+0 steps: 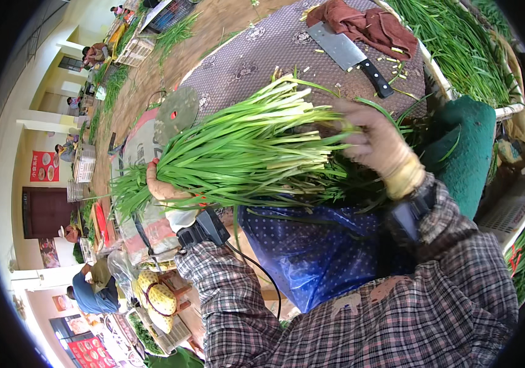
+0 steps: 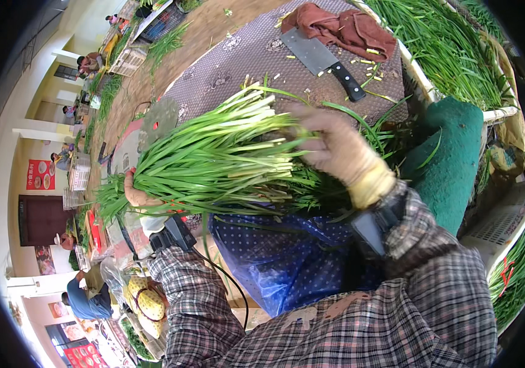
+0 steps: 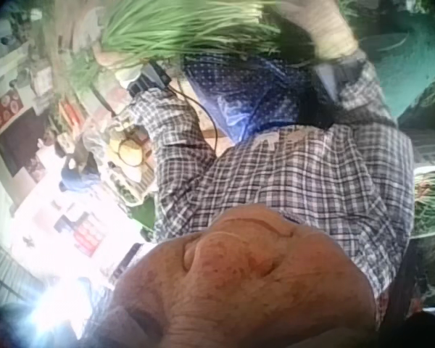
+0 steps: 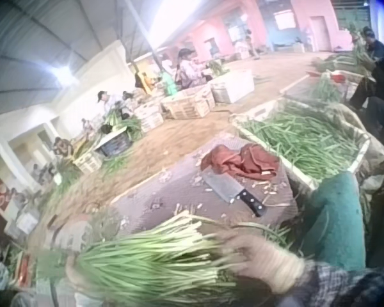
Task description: The person is trimming roots, cleaning, and bundling green garlic chives using a knife and red ties for packaging.
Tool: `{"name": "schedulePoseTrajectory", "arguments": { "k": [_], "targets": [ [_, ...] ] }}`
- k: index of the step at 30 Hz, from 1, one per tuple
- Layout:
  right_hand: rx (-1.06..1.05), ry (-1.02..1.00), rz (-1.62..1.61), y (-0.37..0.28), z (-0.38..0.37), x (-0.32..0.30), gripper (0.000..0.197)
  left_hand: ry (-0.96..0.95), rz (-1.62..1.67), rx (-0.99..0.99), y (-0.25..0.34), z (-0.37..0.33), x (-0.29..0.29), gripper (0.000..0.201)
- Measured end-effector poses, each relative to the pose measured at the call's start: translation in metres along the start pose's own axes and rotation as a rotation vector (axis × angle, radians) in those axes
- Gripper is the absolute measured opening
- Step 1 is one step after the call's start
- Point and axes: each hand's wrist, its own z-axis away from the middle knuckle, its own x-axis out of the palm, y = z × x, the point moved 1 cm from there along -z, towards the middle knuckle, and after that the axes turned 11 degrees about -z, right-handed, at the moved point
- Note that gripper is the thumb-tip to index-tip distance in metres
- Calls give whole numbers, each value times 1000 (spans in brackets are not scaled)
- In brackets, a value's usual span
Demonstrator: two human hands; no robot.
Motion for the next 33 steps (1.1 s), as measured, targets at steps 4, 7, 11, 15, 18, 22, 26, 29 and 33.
{"name": "schedulePoseTrajectory", "arguments": {
  "k": [4,7,11,15,18,22,26,29,33],
  "targets": [
    [273,199,13,-84,50,9,35,-569,264,-489,-12,-63,-62,39],
    [562,179,1401,-83,68,9,40,-765,230,-705,-7,-89,-89,52],
    [197,-99,1677,-36,43,59,50,-569,-37,-523,9,-70,-56,59],
    [-220,-91,1673,17,-27,66,58,-393,-262,-212,71,-3,24,46],
    [-12,-190,985,33,-75,40,48,-353,-253,90,106,5,65,35],
    [281,-292,587,4,-59,40,37,-298,-393,327,110,27,110,25],
    [437,-312,608,0,-47,37,40,-237,-459,561,114,14,132,28],
    [462,-348,597,-15,-34,32,17,-226,-471,447,114,21,155,24],
    [100,-475,730,-31,6,-10,12,-309,-422,306,114,5,153,28]
  ]
}}
